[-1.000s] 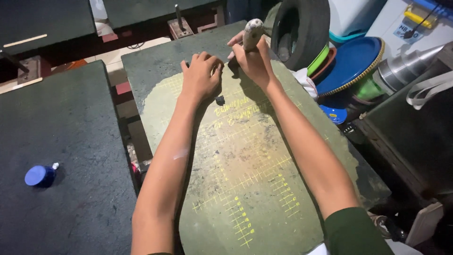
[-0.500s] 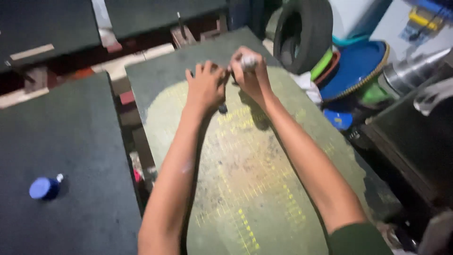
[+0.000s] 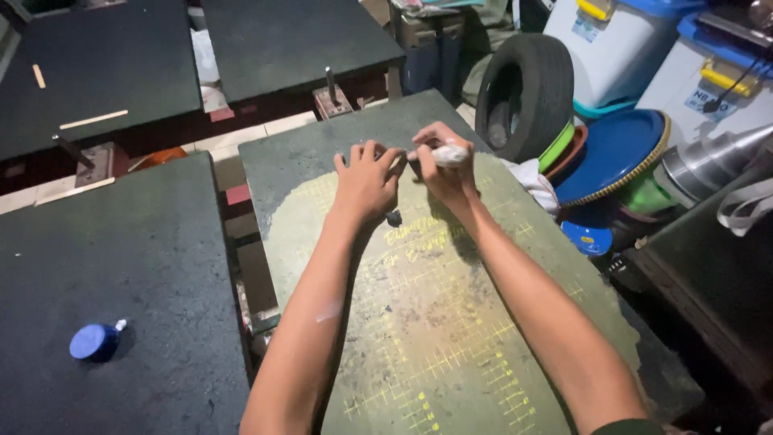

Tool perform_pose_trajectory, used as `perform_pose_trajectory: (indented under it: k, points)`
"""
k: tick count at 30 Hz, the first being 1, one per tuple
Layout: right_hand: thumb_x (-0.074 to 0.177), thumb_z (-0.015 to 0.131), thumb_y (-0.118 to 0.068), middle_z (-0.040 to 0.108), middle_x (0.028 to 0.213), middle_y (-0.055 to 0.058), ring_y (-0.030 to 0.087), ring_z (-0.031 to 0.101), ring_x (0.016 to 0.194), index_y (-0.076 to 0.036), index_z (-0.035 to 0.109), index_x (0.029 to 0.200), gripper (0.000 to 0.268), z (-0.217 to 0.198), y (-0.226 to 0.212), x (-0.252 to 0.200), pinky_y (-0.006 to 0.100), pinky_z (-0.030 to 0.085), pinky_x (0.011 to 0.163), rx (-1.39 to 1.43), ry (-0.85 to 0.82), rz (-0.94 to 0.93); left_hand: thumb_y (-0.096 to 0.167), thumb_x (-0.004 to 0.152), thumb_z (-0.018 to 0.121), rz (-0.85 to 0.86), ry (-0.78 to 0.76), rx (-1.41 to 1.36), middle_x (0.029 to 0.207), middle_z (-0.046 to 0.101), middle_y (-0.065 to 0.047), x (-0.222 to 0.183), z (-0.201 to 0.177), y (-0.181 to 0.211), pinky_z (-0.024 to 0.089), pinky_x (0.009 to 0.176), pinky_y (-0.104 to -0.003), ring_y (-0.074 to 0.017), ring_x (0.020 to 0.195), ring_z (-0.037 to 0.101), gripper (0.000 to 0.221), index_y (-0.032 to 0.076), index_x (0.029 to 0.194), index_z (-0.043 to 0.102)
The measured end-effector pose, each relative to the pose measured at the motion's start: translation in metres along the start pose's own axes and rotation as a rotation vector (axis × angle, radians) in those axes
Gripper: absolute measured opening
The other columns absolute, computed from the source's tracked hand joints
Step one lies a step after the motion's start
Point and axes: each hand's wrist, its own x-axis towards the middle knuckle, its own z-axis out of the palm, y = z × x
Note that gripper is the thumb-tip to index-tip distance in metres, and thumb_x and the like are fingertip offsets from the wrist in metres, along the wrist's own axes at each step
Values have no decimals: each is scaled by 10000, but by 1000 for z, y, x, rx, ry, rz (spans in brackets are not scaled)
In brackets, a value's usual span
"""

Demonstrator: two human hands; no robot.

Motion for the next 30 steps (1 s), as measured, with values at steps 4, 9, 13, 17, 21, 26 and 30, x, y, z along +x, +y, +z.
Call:
perform_pose_trajectory:
  k: [4,9,13,17,21,26,30]
  points:
    - [832,575,-83,732,672,73,182,737,727,-126,688,881,130,0,20,7,313,558,758,-39,45,11,378,1050,485,-18,6,-28,1315,540,-49,4,-4,3,277,1141,-688,-303,1330,485,358,315,1390,578]
    - [856,600,-100,729,675,75,176,720,716,-106,682,804,97,4,36,2,292,544,731,-70,-26,26,364,1015,559,-16,-5,-41,1299,560,-26,-4,1,1,276,1135,-702,-289,1331,492,357,363,1364,631]
    - [840,633,-91,711,691,92,155,670,723,-104,698,819,70,12,40,8,319,532,732,-59,-39,3,417,1039,508,-4,64,-62,1261,530,-26,-2,3,-2,289,1132,-697,-294,1298,481,370,381,1403,563]
    - [885,593,-45,738,725,106,228,737,770,-79,681,807,122,11,32,13,325,544,760,-121,-53,-73,380,1037,489,-13,62,-74,1289,551,-71,3,-1,-2,280,1127,-719,-317,1315,484,366,307,1379,596]
    - [892,554,-24,722,716,107,241,723,768,-62,653,796,143,9,33,10,358,539,783,-107,-46,-71,376,1032,515,-18,84,-74,1262,563,-54,0,4,-2,277,1113,-716,-316,1322,494,284,303,1255,674]
    - [883,558,-59,732,713,70,214,726,768,-85,647,822,111,10,24,6,341,521,791,-72,-4,-61,408,1032,539,-1,74,-52,1246,534,-60,0,8,-5,283,1117,-719,-308,1293,490,327,269,1304,655]
    - [848,570,-86,719,649,37,162,709,719,-117,648,726,148,13,29,9,305,515,774,-46,99,-71,421,1039,539,20,86,-82,1226,517,-80,2,9,-6,272,1111,-724,-315,1264,485,354,248,1330,643]
